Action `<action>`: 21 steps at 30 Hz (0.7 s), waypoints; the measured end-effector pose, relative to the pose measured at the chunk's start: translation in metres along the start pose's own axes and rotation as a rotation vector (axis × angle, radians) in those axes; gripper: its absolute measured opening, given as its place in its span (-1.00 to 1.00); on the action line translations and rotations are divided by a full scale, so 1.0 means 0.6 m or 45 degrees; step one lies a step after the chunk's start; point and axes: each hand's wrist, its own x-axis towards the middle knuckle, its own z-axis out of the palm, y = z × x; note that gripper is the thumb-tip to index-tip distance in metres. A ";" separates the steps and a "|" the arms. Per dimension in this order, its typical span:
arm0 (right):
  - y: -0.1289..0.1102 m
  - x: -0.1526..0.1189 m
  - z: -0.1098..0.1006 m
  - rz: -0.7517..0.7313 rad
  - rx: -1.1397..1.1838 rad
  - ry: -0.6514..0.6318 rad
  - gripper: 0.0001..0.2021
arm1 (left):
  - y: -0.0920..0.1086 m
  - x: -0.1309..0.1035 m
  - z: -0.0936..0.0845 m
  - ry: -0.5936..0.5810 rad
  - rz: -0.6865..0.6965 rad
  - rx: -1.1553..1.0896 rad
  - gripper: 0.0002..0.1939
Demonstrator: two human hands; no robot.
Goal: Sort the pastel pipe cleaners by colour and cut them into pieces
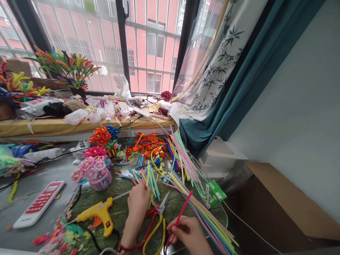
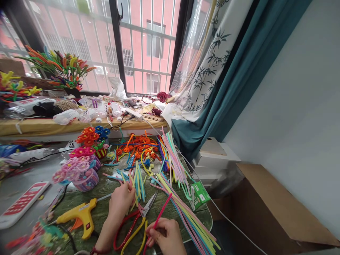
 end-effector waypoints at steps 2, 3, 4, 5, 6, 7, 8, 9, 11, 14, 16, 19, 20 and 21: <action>0.000 0.001 -0.004 0.055 0.039 0.021 -0.48 | -0.005 -0.020 -0.009 0.027 0.050 -0.076 -0.77; -0.002 0.001 -0.004 0.082 0.050 0.043 -0.48 | -0.008 -0.033 -0.013 0.033 0.089 -0.120 -0.77; -0.007 0.002 -0.003 0.105 0.054 0.067 -0.47 | -0.012 -0.049 -0.014 0.030 0.135 -0.167 -0.77; -0.014 0.003 -0.002 0.120 0.050 0.093 -0.47 | -0.016 -0.065 -0.014 0.011 0.184 -0.228 -0.75; -0.023 0.004 0.001 0.132 0.044 0.116 -0.46 | -0.020 -0.082 -0.011 -0.026 0.232 -0.297 -0.72; -0.033 0.006 0.005 0.137 0.037 0.137 -0.46 | -0.025 -0.098 -0.008 -0.074 0.288 -0.415 -0.68; -0.043 0.007 0.010 0.135 0.033 0.153 -0.46 | -0.029 -0.112 -0.004 -0.143 0.345 -0.616 -0.65; -0.054 0.009 0.015 0.132 0.037 0.164 -0.45 | -0.032 -0.125 0.001 -0.197 0.372 -0.764 -0.63; -0.071 0.013 0.027 0.118 0.069 0.171 -0.45 | -0.038 -0.144 0.008 -0.279 0.401 -0.953 -0.63; -0.086 0.017 0.044 0.081 0.131 0.158 -0.46 | -0.041 -0.160 0.011 -0.302 0.424 -0.934 -0.68; -0.089 0.017 0.052 0.069 0.148 0.150 -0.47 | -0.041 -0.168 0.008 -0.269 0.442 -0.884 -0.71; -0.092 0.016 0.060 0.076 0.150 0.129 -0.48 | -0.042 -0.179 0.004 -0.213 0.452 -0.818 -0.72; -0.093 0.015 0.062 0.080 0.153 0.120 -0.48 | -0.044 -0.182 0.002 -0.210 0.455 -0.805 -0.72; -0.094 0.014 0.062 0.083 0.157 0.111 -0.48 | -0.045 -0.184 0.000 -0.216 0.458 -0.799 -0.71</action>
